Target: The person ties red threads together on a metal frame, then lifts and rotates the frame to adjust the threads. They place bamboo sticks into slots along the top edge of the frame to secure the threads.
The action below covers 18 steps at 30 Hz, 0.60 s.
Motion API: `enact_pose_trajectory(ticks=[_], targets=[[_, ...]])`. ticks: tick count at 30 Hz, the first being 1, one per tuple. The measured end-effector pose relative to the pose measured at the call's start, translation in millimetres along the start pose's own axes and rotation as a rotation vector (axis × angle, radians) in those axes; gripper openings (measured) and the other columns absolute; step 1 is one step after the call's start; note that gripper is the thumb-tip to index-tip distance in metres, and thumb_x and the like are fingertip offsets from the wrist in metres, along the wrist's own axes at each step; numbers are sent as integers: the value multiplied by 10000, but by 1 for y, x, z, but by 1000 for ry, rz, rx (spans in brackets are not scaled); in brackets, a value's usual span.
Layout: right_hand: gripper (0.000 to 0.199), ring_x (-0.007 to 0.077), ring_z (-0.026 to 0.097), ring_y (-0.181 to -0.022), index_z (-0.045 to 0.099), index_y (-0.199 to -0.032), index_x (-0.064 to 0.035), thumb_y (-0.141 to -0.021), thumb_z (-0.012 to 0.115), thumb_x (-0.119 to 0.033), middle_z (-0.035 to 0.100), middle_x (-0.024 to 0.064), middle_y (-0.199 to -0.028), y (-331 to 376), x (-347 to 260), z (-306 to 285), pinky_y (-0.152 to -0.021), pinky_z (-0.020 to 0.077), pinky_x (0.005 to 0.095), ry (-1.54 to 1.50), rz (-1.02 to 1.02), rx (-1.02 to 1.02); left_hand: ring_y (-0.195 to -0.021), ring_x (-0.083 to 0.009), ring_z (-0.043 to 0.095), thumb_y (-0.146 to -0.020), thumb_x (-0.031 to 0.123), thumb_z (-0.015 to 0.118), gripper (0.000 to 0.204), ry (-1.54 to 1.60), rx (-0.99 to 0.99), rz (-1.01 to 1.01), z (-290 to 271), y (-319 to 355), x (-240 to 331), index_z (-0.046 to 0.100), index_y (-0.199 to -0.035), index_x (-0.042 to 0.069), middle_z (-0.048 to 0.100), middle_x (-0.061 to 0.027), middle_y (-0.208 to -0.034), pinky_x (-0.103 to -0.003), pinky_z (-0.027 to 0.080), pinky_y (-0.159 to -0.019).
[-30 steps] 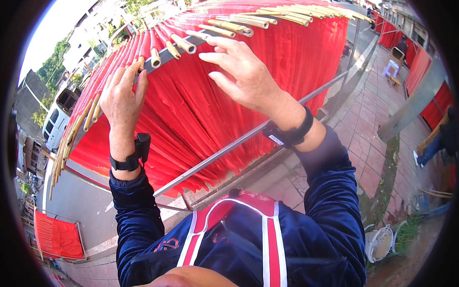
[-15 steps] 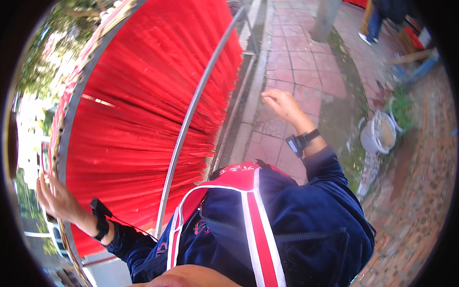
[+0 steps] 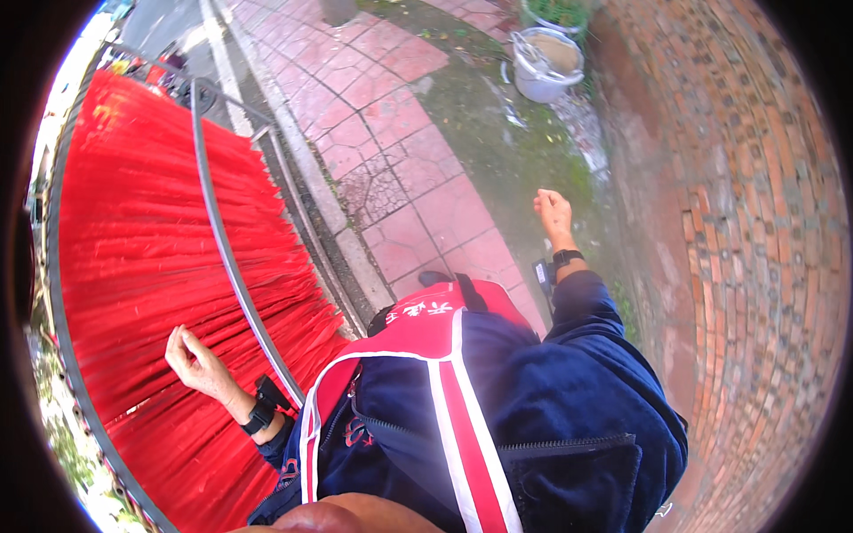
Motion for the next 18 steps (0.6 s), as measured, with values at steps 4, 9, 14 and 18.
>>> enact_pose_trajectory(ticks=[4,9,14,18], targets=[[202,126,671,-670,716,-1009,-23,-933,649,-198,719,75,-796,83,82,-94,-576,539,258,91,210,305,-959,-290,635,-917,8,654,84,174,-137,27,66,19,4,687,-973,-46,657,-182,-1014,-378,518,-850],[381,165,678,-640,686,-842,-15,-933,638,-381,706,84,-768,207,170,-169,-573,546,291,172,427,477,-990,-313,622,-905,25,665,99,274,-256,122,101,35,27,691,-992,-16,626,-182,-1083,-380,526,-834],[460,161,639,-555,693,-737,-2,-906,653,-429,668,82,-647,274,221,-191,-527,515,303,314,498,533,-1022,-324,616,-897,28,669,101,281,-361,153,114,57,35,687,-992,0,631,-180,-1100,-409,509,-881],[416,117,590,-517,689,-667,-15,-900,626,-354,632,51,-572,276,233,-179,-501,455,304,142,458,558,-1031,-322,615,-903,42,666,83,291,-418,180,125,69,52,692,-971,2,636,-174,-1104,-412,498,-897]])
Point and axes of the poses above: each hand's wrist, its own y-axis away from the middle knuckle, its own z-axis out of the palm, x = y × z, the point moved 4 cm from there along -y, towards the middle knuckle
